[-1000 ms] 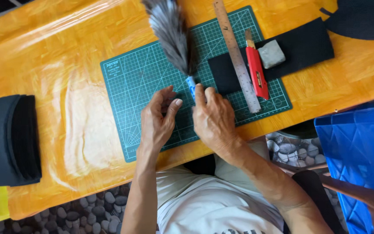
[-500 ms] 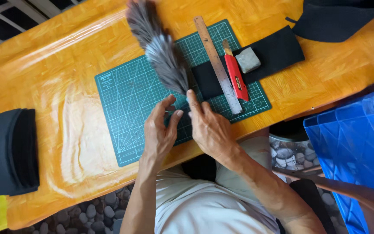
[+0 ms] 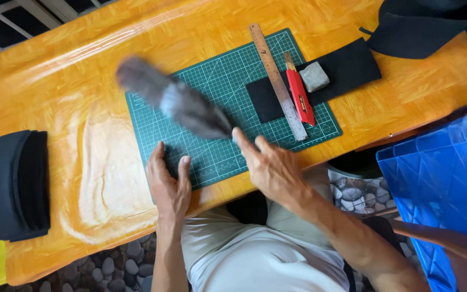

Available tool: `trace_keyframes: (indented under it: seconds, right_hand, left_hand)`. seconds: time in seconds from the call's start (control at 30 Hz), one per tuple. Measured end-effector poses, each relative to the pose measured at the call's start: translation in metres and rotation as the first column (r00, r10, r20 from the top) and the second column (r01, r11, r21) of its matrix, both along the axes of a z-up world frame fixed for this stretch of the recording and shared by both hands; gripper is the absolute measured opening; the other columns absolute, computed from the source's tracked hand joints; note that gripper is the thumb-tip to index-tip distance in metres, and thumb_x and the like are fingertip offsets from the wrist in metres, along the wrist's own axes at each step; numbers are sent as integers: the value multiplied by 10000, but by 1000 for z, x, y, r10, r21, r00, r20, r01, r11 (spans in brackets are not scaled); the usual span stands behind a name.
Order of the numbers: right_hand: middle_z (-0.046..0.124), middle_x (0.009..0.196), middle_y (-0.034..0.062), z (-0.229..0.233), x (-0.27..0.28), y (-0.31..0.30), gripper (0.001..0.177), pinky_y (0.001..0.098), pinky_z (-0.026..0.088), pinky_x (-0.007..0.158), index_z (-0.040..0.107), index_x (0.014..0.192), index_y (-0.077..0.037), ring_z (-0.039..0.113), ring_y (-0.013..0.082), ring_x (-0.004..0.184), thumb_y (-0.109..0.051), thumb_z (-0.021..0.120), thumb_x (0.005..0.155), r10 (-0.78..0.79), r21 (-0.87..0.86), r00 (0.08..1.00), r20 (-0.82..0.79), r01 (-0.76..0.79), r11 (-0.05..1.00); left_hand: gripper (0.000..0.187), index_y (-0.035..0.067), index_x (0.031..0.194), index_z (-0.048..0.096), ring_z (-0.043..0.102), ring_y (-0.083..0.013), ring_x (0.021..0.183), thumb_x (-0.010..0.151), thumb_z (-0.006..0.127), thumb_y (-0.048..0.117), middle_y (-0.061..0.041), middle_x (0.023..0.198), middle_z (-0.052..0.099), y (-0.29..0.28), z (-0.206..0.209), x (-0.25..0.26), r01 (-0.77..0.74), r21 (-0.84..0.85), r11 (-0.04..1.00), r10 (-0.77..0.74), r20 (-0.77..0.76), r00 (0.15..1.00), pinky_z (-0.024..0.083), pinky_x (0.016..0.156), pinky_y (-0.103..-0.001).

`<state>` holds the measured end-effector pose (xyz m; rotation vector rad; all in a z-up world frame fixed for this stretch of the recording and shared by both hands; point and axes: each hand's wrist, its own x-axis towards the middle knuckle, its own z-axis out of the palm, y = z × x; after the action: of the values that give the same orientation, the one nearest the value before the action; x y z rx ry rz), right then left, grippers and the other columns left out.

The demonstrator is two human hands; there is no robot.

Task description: The person brushes a piece of black fabric with a feather duster, then uses a ruler and a utility knife to cut the fabric on a green cutting mat.

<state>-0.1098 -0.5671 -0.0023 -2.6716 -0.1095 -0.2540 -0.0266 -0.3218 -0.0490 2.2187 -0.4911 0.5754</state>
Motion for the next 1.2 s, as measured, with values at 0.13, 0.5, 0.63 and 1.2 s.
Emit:
trace_keyframes:
  seconds: [0.13,0.5,0.63,1.2]
  right_hand:
    - [620,847,138,22,54,-17,518,339,539,440,400,1595,-124,633,200,547,-155,495,1087,-68,-101,980,187,88,991]
    - [554,888,80,-10,250,-88,321,408,451,610,568,1356,-160,556,251,725,-147,565,1036,105,-484,893,438,136,865]
    - [644,898,136,-29,277,-104,343,499,437,688,573,1410,-170,633,335,745,-214,517,1075,26,-473,949,314,133,871]
    - [400,1381,381,47,34,-92,1052,639,523,929,335,1553,65,557,550,1207,-563,822,865,-549,61,831,-89,555,830]
  left_hand:
    - [724,65,1512,472,509,-394,1307,947,756,417,-170,1454,519,-13,18,-7,-37,128,991,49,-92,995,406,1030,-539]
    - [631,61,1440,545,514,-409,1308,964,674,455,-220,1505,508,-16,23,-10,-60,326,943,64,-3,998,439,988,-559]
    - [620,91,1437,556,520,-404,1298,971,648,489,-204,1516,506,-15,22,-8,-64,354,933,69,-2,998,447,958,-560]
    - [789,46,1478,501,600,-407,1224,865,816,431,-205,1337,597,-168,53,72,415,162,895,-320,-414,852,492,931,-534]
